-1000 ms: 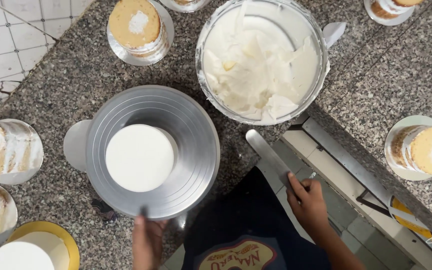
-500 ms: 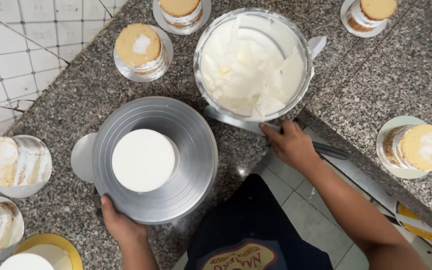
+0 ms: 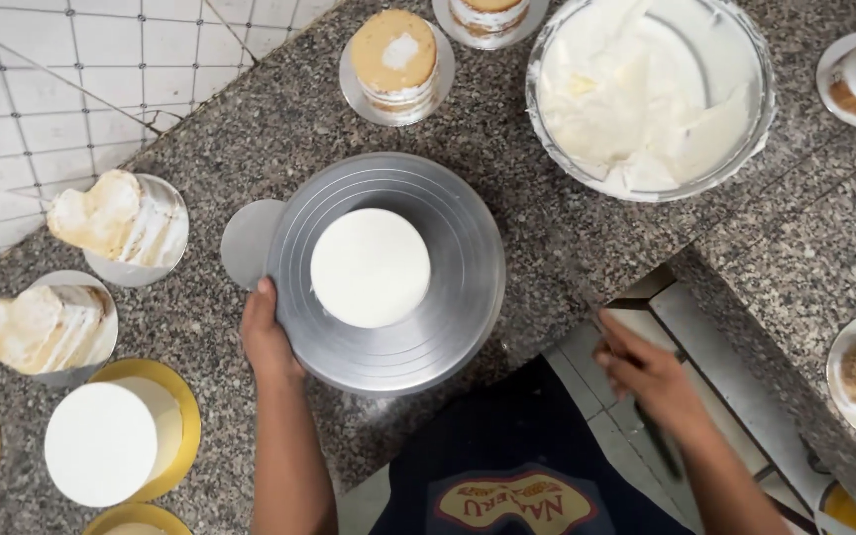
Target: The person spreads white frosting over the top of a layered cake on a rotating turntable using a spatula, rotating the turntable to smooth the surface. They then lift the finished cake aside, stack cake boards, and begin frosting another cake layer on the counter.
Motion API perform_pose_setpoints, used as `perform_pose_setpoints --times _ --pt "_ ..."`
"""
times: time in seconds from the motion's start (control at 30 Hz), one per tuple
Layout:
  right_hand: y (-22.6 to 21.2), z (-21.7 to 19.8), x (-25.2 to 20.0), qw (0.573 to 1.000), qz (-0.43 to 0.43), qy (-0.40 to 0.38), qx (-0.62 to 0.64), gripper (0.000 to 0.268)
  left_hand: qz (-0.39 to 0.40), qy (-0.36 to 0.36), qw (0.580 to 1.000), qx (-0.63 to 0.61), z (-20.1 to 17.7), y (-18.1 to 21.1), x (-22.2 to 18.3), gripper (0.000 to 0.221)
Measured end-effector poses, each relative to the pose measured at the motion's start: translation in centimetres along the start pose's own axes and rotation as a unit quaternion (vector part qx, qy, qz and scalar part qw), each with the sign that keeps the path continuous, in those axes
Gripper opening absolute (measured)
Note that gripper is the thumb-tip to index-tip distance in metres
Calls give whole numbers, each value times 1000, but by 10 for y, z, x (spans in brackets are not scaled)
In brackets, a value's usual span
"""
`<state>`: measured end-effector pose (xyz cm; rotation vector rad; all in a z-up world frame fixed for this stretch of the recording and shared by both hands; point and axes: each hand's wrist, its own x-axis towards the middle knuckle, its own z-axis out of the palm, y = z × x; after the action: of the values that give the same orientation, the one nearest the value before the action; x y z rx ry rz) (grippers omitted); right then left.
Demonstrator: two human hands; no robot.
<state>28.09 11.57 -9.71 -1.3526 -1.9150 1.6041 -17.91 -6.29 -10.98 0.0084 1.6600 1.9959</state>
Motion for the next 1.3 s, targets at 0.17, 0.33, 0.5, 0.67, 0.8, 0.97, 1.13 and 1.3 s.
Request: perform_pose_setpoints --times 0.17,0.33,0.5,0.67,0.8,0.97,1.13,1.3 --pt "-4 11 -40 947 165 -62 270 35 106 58 944 307 -29 -7 17 47" --pt "-6 15 -58 934 91 -121 325 33 395 36 662 636 -68 -45 -9 50" --pt "-52 33 -40 939 64 -221 256 30 350 114 683 631 -74 -50 -22 53" --pt "-135 82 -14 892 -223 -349 180 50 91 171 979 64 -79 -7 -64 64" --pt "-170 137 6 867 -252 -430 -17 54 99 -55 930 -349 -11 71 -149 69" --pt "-152 167 12 814 -287 -502 -62 59 69 -57 932 -351 -59 39 -157 59" --pt "-139 118 2 808 -243 -526 -105 61 98 -25 958 -267 -128 14 -117 37" --pt "-94 46 -27 907 -113 -394 94 63 159 22 957 242 -104 16 -62 35"
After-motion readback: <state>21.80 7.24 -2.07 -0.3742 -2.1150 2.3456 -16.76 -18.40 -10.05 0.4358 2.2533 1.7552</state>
